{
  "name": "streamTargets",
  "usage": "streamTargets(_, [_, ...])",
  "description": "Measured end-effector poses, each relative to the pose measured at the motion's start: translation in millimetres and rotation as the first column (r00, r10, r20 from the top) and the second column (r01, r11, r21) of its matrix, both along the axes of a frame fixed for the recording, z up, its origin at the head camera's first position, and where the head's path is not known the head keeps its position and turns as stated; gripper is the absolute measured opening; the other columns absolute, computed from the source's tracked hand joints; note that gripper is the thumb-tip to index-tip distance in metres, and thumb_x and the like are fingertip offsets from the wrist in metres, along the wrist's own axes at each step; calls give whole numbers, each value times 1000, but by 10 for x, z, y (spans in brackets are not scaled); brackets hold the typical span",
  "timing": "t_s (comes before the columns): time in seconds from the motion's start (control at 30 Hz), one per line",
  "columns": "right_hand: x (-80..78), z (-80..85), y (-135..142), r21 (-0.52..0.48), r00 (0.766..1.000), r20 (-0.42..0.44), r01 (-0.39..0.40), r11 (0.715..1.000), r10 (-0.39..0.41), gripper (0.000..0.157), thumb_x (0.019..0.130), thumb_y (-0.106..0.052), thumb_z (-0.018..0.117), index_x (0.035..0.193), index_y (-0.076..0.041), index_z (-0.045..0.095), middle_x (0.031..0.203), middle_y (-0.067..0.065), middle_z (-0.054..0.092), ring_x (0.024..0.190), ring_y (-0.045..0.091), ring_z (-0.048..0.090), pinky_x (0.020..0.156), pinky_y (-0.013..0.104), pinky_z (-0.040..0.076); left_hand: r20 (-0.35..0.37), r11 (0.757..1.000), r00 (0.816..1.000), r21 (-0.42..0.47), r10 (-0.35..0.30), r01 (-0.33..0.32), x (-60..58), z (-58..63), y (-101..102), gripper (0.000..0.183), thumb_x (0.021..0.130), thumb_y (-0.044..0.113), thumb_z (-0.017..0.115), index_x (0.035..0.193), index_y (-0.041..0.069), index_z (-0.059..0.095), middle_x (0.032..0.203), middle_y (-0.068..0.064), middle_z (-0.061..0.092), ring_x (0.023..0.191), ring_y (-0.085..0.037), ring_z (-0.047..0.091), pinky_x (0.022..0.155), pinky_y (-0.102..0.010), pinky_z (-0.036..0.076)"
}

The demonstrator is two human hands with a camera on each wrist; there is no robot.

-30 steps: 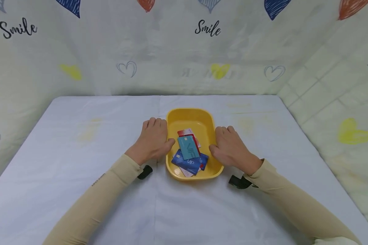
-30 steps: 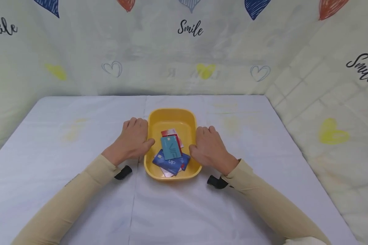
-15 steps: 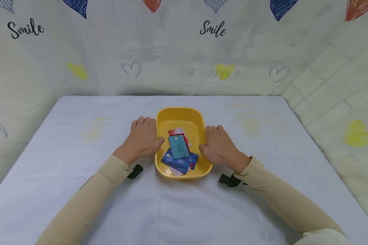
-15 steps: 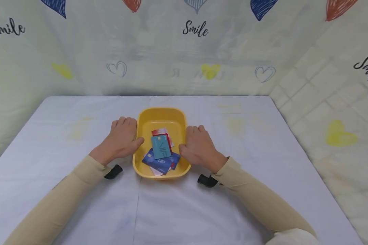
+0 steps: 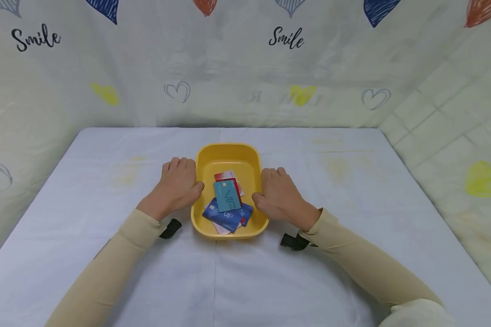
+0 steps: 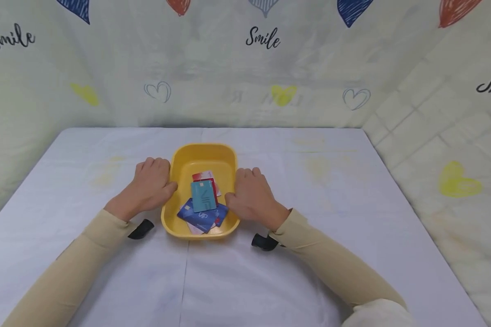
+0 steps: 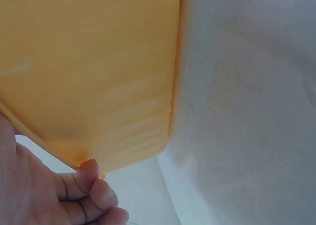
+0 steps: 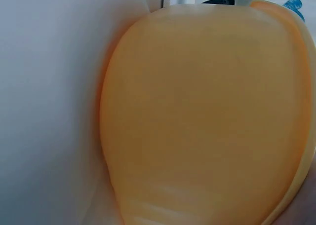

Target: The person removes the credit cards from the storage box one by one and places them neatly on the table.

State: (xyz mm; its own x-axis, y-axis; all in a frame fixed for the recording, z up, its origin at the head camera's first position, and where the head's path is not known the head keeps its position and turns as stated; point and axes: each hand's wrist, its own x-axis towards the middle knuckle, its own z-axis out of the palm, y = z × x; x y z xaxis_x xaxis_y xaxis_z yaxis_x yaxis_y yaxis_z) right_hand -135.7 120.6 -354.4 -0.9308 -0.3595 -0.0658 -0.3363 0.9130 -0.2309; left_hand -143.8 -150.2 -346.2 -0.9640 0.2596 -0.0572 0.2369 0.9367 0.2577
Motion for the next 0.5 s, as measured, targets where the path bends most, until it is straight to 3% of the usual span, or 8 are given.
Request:
streamTargets(0.2, [3,6,-94,-20,1000,8,-2,1000,2,30,91,-29,48,104,-2,50,86,10,47,93,27,41,84,38,29,8,999,999,-29,34,-34,31,20,-26,29,95,24,42,104,-3,47,94,-15,45,104,-35,38,99,-52,32])
streamTargets(0.5, [-3,16,-171,-8,1000,2,-10,1000,10,33,92,-29,47,107,-1,50,87,10,47,94,26,42,86,38,31,-17,988,994,-108,106,-107,71,29,50,34,93,20,41,108,-9,49,97,-20,49,106,-39,41,99,-54,36])
